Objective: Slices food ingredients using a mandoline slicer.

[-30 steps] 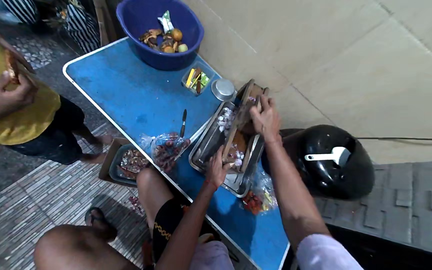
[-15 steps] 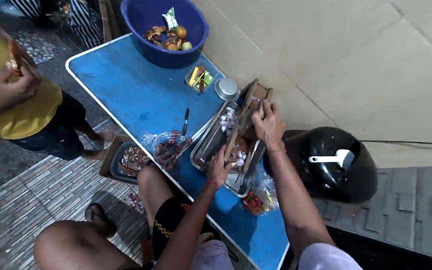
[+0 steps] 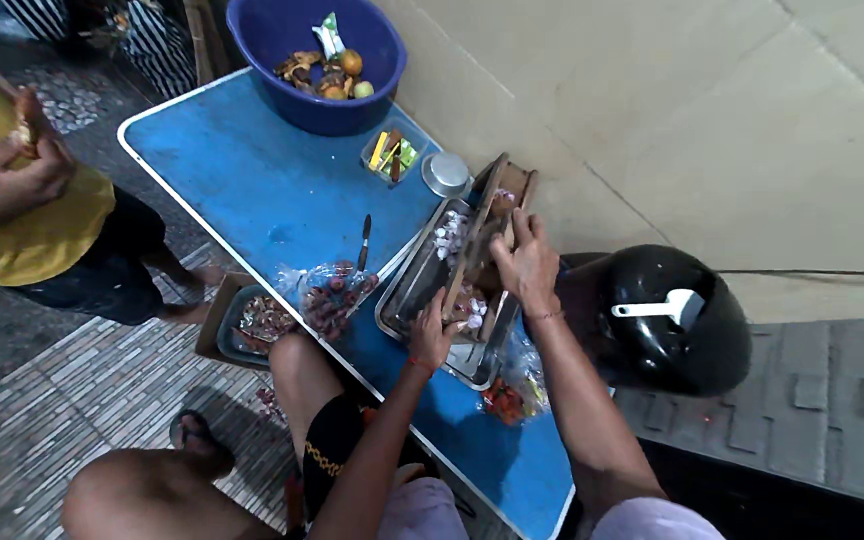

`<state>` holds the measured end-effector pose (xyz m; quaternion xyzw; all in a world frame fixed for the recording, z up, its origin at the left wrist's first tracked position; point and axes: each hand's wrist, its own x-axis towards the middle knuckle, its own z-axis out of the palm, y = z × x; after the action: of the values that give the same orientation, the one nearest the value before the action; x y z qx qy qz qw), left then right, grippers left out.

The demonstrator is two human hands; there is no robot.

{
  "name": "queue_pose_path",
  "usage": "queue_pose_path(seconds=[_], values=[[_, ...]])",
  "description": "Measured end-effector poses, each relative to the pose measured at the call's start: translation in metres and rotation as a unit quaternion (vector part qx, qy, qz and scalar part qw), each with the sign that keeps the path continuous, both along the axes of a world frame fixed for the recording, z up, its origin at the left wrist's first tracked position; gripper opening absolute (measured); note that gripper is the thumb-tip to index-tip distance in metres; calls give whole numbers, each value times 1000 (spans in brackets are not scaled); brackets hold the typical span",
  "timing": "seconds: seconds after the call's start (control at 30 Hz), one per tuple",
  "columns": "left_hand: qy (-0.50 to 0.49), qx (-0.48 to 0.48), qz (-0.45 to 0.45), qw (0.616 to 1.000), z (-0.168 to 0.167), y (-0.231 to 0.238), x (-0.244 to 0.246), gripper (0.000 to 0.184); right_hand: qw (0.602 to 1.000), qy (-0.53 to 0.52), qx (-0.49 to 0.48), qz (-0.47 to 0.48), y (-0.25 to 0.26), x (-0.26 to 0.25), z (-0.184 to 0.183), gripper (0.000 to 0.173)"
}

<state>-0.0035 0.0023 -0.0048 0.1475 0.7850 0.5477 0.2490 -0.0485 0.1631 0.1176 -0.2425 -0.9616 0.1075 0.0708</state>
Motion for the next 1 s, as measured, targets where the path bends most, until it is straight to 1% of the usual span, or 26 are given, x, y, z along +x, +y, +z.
queue_pose_path(seconds=[0.13, 0.2, 0.27, 0.4, 0.47, 0.57, 0.63, 0.7, 0.77, 0.87, 1.0], values=[[-6, 3, -3, 1000, 2, -1, -2, 74, 999, 4, -37, -23, 53, -69, 4, 72], [-12, -3, -5, 1000, 4, -2, -3, 74, 999, 7, -37, -16, 57, -76, 5, 72], [-14, -10, -12, 1000, 5, -2, -1, 75, 999, 2, -40, -12, 45, -57, 8, 71], [-9, -15, -13, 1000, 4, -2, 0, 74, 999, -5, -34, 7, -10, 11, 8, 68], [-8, -11, -12, 1000, 4, -1, 0, 75, 1000, -5, -27, 7, -16, 24, 6, 68], [6, 9, 8, 1000, 2, -1, 2, 74, 1000, 13, -20, 9, 5, 0, -2, 69], [9, 13, 6, 1000, -1, 0, 5, 73, 999, 5, -33, -21, 33, -32, -1, 71], [16, 14, 10, 1000, -1, 0, 2, 73, 999, 5, -43, -31, 53, -65, 5, 70], [15, 2, 9, 1000, -2, 0, 1, 74, 998, 13, -47, -28, 59, -74, 4, 68], [13, -5, -3, 1000, 0, -1, 0, 75, 999, 0, -33, -22, 41, -53, 6, 70], [9, -2, 4, 1000, 3, -2, 2, 74, 1000, 6, -21, 9, 0, 6, 2, 69]])
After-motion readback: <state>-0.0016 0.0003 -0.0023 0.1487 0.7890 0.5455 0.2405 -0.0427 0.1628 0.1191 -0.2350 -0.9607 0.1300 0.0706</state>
